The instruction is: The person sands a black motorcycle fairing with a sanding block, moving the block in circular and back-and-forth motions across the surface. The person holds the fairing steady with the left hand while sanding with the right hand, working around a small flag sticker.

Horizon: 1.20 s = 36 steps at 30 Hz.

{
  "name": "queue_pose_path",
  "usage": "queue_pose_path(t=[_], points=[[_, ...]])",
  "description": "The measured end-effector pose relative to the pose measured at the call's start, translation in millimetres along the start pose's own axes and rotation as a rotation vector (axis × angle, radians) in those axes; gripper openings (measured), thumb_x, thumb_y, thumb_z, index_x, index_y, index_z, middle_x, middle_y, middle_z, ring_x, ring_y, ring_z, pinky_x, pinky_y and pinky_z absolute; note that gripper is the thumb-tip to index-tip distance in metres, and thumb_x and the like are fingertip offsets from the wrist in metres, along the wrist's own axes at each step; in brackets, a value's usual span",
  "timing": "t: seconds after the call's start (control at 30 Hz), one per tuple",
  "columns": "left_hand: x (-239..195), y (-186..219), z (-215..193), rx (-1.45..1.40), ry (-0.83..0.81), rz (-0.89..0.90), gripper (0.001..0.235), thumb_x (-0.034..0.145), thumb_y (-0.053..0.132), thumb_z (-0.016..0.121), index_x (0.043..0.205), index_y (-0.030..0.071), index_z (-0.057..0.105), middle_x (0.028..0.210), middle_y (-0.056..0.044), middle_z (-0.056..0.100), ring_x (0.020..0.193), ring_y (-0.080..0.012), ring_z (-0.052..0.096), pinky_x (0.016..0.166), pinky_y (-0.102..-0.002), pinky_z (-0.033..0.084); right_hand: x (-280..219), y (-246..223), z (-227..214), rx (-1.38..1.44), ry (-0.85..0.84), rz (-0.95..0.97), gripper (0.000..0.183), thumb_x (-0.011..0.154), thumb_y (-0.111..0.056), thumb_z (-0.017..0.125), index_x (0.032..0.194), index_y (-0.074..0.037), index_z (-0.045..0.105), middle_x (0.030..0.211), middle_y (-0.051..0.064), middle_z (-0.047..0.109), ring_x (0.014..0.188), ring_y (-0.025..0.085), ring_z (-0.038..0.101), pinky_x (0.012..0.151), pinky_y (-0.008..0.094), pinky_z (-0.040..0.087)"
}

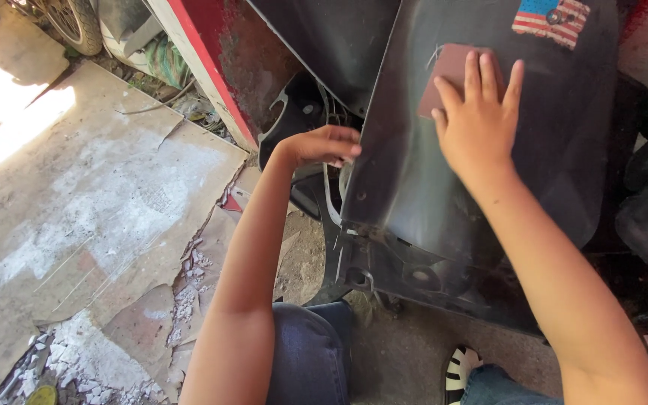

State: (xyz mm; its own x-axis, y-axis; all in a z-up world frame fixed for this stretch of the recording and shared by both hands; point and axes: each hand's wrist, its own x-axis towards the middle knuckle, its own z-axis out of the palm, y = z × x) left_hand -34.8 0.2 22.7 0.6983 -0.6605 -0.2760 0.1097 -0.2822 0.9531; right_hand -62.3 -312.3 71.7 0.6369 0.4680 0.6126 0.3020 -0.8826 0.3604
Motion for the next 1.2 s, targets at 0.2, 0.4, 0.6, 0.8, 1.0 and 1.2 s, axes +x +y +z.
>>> queue_pose_path(t=[0.2, 0.4, 0.6, 0.8, 1.0, 1.2], points=[[72, -8, 18, 0.023, 0.634, 0.031, 0.062, 0.09, 0.058, 0.068, 0.12, 0.003, 0.07, 0.1, -0.004, 0.072, 0.094, -0.0152, 0.067, 0.081, -0.028, 0.055, 0, 7, -33, 0.232, -0.071, -0.118, 0.076, 0.077, -0.06, 0.072, 0.142, -0.021, 0.065, 0.156, 0.021, 0.051, 0.151, 0.035, 0.039, 0.122, 0.058, 0.019], [93, -8, 33, 0.13, 1.015, 0.065, 0.069, 0.093, 0.059, 0.06, 0.122, -0.004, 0.063, 0.111, -0.019, 0.074, 0.104, -0.0282, 0.071, 0.093, -0.038, 0.053, -6, 23, -28, 0.241, -0.05, -0.107, 0.062, 0.096, -0.058, 0.067, 0.144, -0.018, 0.067, 0.158, 0.016, 0.053, 0.153, 0.033, 0.042, 0.126, 0.053, 0.03], [89, 5, 29, 0.29, 1.054, 0.079, 0.065, 0.095, 0.057, 0.057, 0.127, 0.0, 0.06, 0.119, -0.021, 0.072, 0.113, -0.0356, 0.067, 0.094, -0.042, 0.05, -16, 11, -35, 0.175, -0.074, -0.159, 0.049, 0.101, -0.047, 0.061, 0.141, -0.019, 0.067, 0.158, 0.014, 0.052, 0.15, 0.031, 0.044, 0.123, 0.051, 0.031], [110, 4, -7, 0.396, 0.908, 0.034, 0.064, 0.097, 0.055, 0.056, 0.123, -0.003, 0.065, 0.116, -0.024, 0.075, 0.114, -0.0358, 0.071, 0.098, -0.041, 0.053, -18, 17, -46, 0.383, -0.129, -0.146, 0.042, 0.101, -0.033, 0.058, 0.14, -0.021, 0.067, 0.158, 0.013, 0.05, 0.148, 0.031, 0.044, 0.122, 0.051, 0.031], [168, -53, -32, 0.256, 0.852, 0.228, 0.066, 0.107, 0.05, 0.051, 0.135, -0.01, 0.05, 0.131, -0.029, 0.06, 0.127, -0.0398, 0.056, 0.103, -0.042, 0.043, -5, 33, -41, 0.461, -0.007, 0.104, 0.04, 0.104, -0.023, 0.059, 0.143, -0.016, 0.066, 0.16, 0.018, 0.046, 0.15, 0.036, 0.04, 0.122, 0.053, 0.031], [138, -20, -18, 0.12, 0.803, 0.247, 0.064, 0.101, 0.046, 0.053, 0.13, -0.011, 0.058, 0.118, -0.027, 0.072, 0.112, -0.035, 0.069, 0.097, -0.041, 0.051, -19, 1, -53, 0.445, -0.187, -0.18, 0.038, 0.094, -0.028, 0.062, 0.131, -0.02, 0.069, 0.154, 0.011, 0.05, 0.146, 0.029, 0.042, 0.12, 0.052, 0.031]])
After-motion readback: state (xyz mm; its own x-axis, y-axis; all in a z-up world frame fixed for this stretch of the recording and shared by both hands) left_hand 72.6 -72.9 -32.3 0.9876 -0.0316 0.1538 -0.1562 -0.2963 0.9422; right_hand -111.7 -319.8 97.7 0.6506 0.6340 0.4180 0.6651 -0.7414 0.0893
